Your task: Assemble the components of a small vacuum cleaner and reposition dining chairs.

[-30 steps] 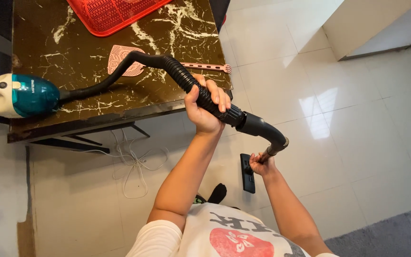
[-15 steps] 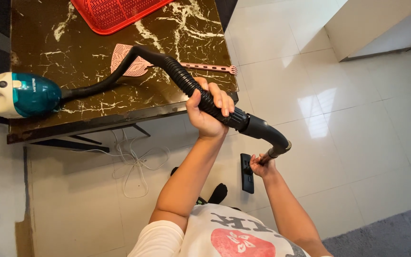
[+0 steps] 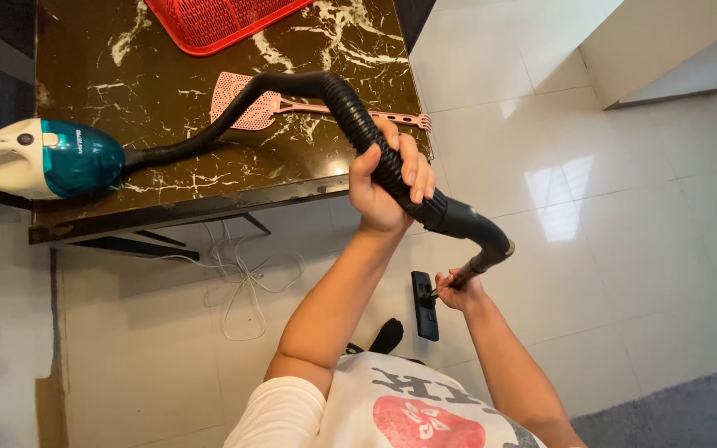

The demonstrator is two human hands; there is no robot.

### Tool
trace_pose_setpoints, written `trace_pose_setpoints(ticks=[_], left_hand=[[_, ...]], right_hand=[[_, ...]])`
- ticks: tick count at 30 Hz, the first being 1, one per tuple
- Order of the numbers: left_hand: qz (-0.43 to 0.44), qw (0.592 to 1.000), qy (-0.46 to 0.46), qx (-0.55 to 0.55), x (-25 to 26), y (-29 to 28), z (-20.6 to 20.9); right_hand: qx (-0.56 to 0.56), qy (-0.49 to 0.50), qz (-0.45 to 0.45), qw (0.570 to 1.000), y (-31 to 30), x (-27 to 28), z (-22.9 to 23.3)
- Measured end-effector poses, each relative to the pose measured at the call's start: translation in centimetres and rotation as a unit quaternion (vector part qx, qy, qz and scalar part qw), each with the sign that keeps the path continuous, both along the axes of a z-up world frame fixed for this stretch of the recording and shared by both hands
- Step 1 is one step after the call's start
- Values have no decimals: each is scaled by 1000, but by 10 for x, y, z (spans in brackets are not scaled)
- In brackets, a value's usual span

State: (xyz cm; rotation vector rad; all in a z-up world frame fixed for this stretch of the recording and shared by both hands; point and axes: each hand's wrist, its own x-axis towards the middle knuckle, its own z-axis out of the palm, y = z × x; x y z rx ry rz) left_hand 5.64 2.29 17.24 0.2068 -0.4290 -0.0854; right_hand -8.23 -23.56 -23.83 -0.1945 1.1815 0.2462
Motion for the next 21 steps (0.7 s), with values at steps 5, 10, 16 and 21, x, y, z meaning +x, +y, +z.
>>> trace_pose_setpoints(ticks=[5,10,16,21], left_hand=[[-2,1000,-9,6,3,-1,-1],[28,999,-11,11,3,-3,-1],[36,998,-33,43,-1,11,8],[55,996,-31,57,0,16,1]], right_hand=[[66,49,26,996,13,8,2],[18,57,33,998,36,12,3],[47,42,123,990,65,20,7],[1,-111,199,974,92,36,65]])
